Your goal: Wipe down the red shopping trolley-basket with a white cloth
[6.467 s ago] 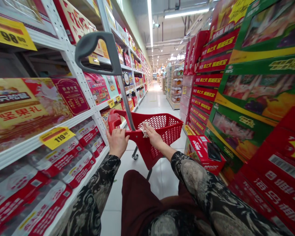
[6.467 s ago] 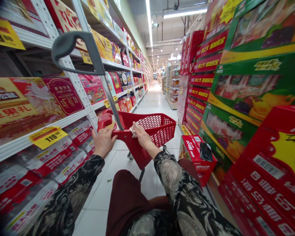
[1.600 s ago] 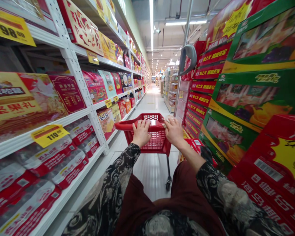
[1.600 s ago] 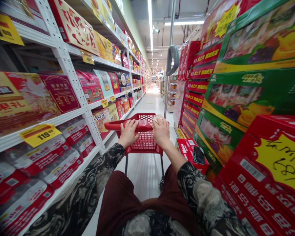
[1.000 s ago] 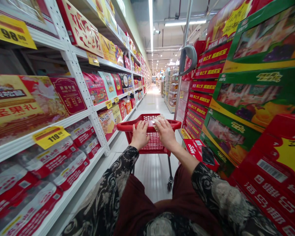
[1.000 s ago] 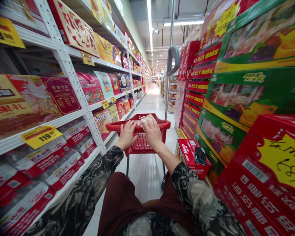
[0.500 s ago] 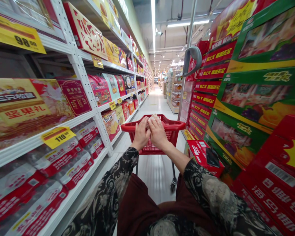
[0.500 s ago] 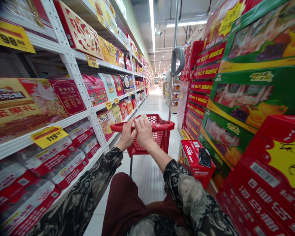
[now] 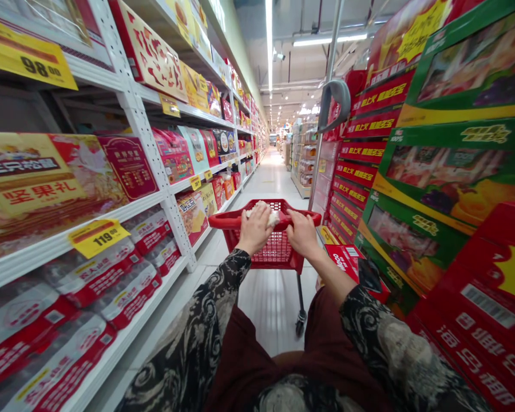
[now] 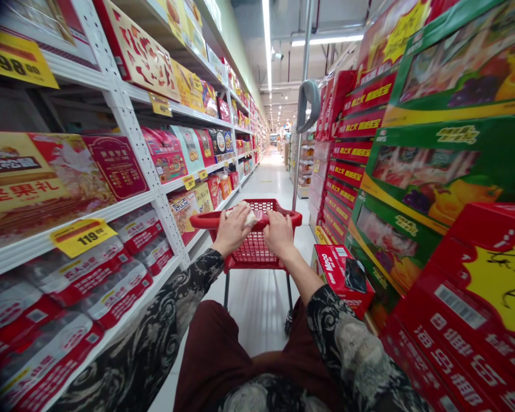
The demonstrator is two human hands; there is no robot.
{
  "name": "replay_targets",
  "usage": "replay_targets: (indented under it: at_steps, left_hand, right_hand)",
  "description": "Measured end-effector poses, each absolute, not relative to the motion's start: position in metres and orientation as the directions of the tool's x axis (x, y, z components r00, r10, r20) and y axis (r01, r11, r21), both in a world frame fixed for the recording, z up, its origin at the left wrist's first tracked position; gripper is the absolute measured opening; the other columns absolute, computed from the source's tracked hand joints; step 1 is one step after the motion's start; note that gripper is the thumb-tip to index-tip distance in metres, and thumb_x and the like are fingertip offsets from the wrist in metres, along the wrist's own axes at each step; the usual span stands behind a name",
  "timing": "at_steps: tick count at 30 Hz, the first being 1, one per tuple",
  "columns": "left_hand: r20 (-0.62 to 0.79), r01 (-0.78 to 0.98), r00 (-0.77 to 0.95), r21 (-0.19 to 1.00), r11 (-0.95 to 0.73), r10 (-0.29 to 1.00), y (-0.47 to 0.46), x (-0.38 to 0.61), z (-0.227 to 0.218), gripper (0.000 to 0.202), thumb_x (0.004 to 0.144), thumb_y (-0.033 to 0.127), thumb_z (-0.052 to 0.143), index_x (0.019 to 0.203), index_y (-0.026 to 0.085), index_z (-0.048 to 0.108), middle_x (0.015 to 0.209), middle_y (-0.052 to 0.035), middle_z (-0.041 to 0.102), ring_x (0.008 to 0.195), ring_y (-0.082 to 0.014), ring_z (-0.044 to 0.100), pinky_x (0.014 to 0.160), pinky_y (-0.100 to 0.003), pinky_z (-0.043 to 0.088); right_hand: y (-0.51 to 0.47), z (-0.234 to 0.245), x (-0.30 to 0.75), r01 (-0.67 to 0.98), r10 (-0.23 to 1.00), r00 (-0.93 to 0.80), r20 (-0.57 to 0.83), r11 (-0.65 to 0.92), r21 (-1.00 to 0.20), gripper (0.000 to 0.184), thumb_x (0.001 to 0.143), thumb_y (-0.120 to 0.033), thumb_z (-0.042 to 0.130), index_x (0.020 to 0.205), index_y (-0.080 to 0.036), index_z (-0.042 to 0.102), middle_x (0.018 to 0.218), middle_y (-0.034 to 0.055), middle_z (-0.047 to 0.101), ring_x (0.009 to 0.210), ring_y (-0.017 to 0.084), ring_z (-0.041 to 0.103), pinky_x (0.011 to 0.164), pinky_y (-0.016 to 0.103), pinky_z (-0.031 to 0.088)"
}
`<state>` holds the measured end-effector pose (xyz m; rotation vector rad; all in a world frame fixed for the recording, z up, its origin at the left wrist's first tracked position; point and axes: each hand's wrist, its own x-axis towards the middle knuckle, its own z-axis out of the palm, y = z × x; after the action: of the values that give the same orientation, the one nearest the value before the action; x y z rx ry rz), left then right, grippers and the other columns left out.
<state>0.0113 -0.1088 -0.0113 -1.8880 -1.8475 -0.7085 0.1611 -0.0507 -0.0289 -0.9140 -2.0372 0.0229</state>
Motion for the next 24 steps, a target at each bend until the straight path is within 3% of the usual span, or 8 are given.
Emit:
replay_targets:
  at_steps: [3, 7, 13, 17, 24]
  left_hand:
    - [0.645, 0.987, -0.147, 0.147, 0.067, 0.75, -0.115, -0.01, -0.014, 0.045, 0.089, 0.034, 0.036, 0.131, 0.019, 0.044, 0.143, -0.0112, 0.04, 0.132, -0.0228, 0.036, 0.109, -0.052, 0.022]
    - [0.672, 0.965, -0.247, 0.238, 0.113, 0.698, -0.114, -0.02, -0.016, 0.044, 0.089, 0.033, 0.034, 0.128, 0.016, 0.045, 0.14, -0.0134, 0.044, 0.132, -0.0233, 0.037, 0.106, -0.047, 0.03]
    - [0.634, 0.995, 0.064, 0.022, -0.101, 0.771, -0.1, 0.023, -0.016, 0.045, 0.087, 0.029, 0.041, 0.128, 0.015, 0.046, 0.142, -0.0127, 0.041, 0.134, -0.0232, 0.033, 0.108, -0.043, 0.026]
    - [0.623, 0.993, 0.107, -0.034, -0.11, 0.775, -0.107, 0.018, -0.015, 0.046, 0.086, 0.027, 0.042, 0.131, 0.019, 0.043, 0.145, -0.0096, 0.038, 0.135, -0.0215, 0.031, 0.109, -0.043, 0.026]
    - [0.669, 0.983, -0.171, 0.161, 0.084, 0.723, -0.121, -0.034, -0.018, 0.042, 0.09, 0.028, 0.034, 0.128, 0.016, 0.046, 0.138, -0.0108, 0.047, 0.13, -0.02, 0.04, 0.106, -0.039, 0.032]
  right_hand:
    - [-0.05, -0.033, 0.171, 0.659, 0.619, -0.398, 0.677, 0.707, -0.258, 0.046, 0.078, -0.012, 0.043, 0.122, -0.011, 0.054, 0.126, 0.0138, 0.057, 0.124, 0.026, 0.046, 0.108, 0.052, 0.023]
    - [-0.052, -0.039, 0.169, 0.683, 0.629, -0.347, 0.696, 0.678, -0.273, 0.049, 0.078, -0.013, 0.042, 0.126, -0.011, 0.051, 0.129, 0.0136, 0.056, 0.125, 0.027, 0.043, 0.108, 0.054, 0.019]
    - [-0.055, -0.046, 0.161, 0.695, 0.595, -0.359, 0.719, 0.685, -0.22, 0.052, 0.077, -0.012, 0.042, 0.129, -0.011, 0.048, 0.132, 0.0122, 0.053, 0.127, 0.028, 0.04, 0.107, 0.053, 0.019]
    - [-0.053, -0.048, 0.167, 0.694, 0.569, -0.403, 0.717, 0.701, -0.166, 0.049, 0.078, -0.013, 0.042, 0.127, -0.011, 0.05, 0.134, 0.011, 0.051, 0.128, 0.027, 0.039, 0.108, 0.052, 0.017]
    - [-0.053, -0.047, 0.17, 0.692, 0.579, -0.41, 0.705, 0.701, -0.174, 0.049, 0.077, -0.012, 0.044, 0.126, -0.013, 0.051, 0.134, 0.0114, 0.051, 0.129, 0.026, 0.038, 0.109, 0.053, 0.017]
